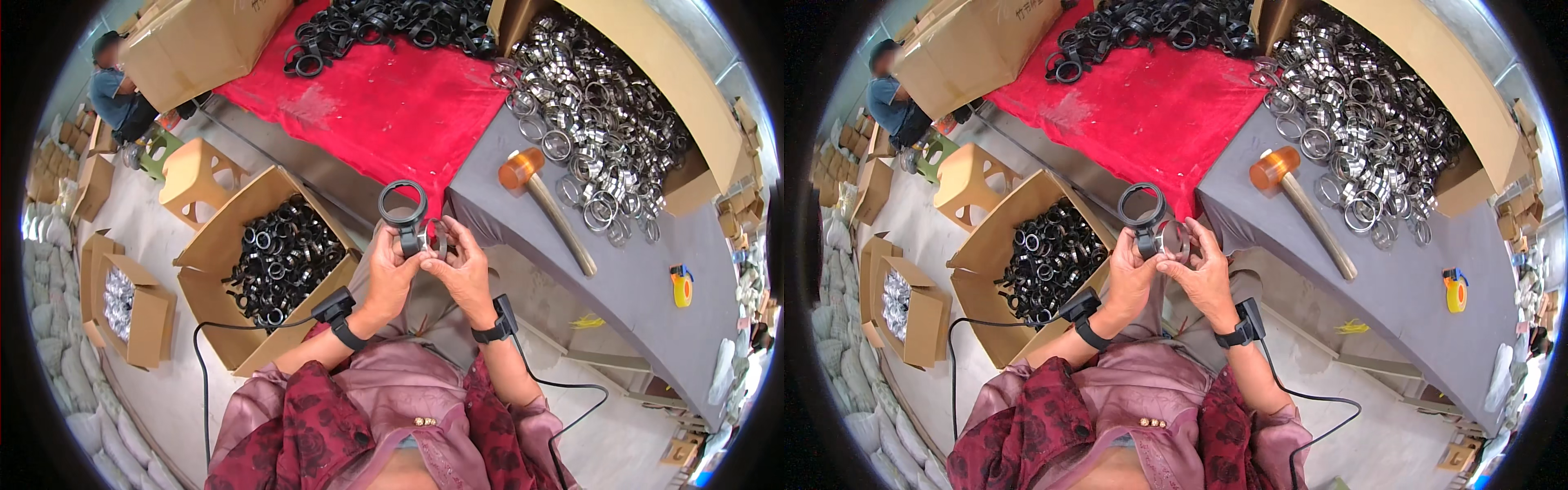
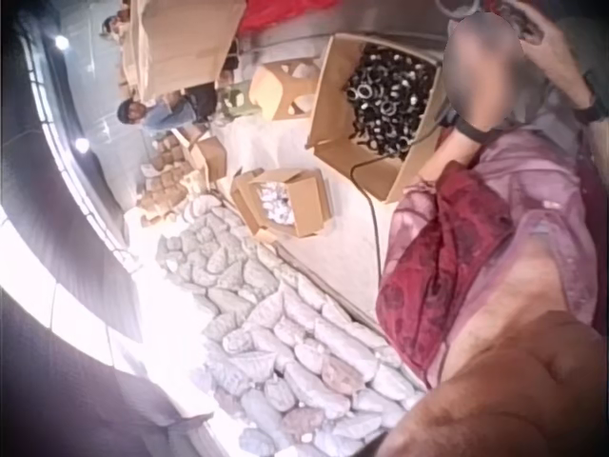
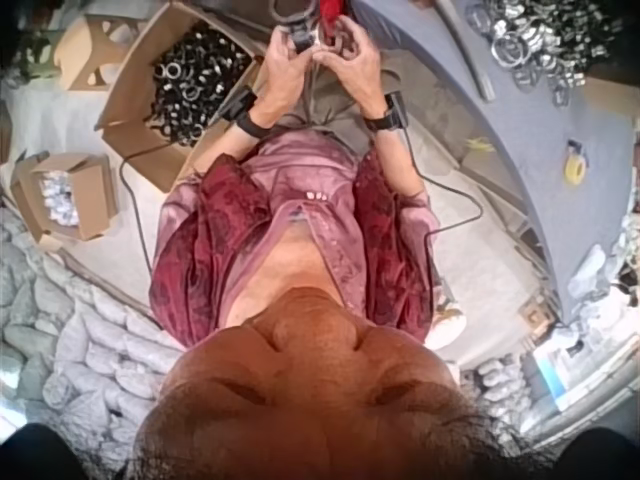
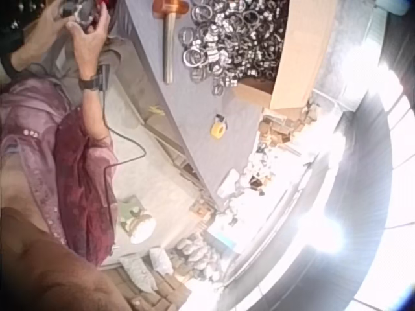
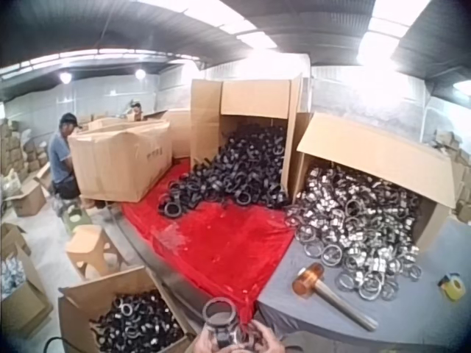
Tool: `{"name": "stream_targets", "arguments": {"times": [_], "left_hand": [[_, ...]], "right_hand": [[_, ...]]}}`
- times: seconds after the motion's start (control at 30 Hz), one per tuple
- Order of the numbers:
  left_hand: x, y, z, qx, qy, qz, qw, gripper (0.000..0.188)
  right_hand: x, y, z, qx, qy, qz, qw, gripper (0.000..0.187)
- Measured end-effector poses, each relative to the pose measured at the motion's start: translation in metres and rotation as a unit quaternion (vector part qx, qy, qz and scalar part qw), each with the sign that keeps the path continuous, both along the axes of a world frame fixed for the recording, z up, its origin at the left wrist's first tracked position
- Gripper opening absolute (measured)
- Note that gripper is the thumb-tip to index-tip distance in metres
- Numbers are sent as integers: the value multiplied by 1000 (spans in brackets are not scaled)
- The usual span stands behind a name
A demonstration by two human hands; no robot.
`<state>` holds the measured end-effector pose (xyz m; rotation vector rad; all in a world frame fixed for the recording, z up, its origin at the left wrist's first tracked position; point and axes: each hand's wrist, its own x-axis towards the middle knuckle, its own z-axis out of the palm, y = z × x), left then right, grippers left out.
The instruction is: Manually assembling and hammering plastic rings and components at a workstation.
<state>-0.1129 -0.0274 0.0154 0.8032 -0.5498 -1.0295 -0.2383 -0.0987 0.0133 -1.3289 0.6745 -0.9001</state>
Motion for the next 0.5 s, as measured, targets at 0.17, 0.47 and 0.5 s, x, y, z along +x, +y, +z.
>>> {"name": "stream_targets", "arguments": {"times": [0.17,0.47,0.5], "left_hand": [[-4,9,-11,-15,-78,12,997,47],[9,20,-38,-11,-157,-51,986,47],[12,21,-41,-11,-162,-65,985,46]], "right_hand": [[-4,6,21,119,-8,30,992,82],[-14,7,0,191,-4,67,979,72],[-15,8,1,191,-4,70,979,72]]}}
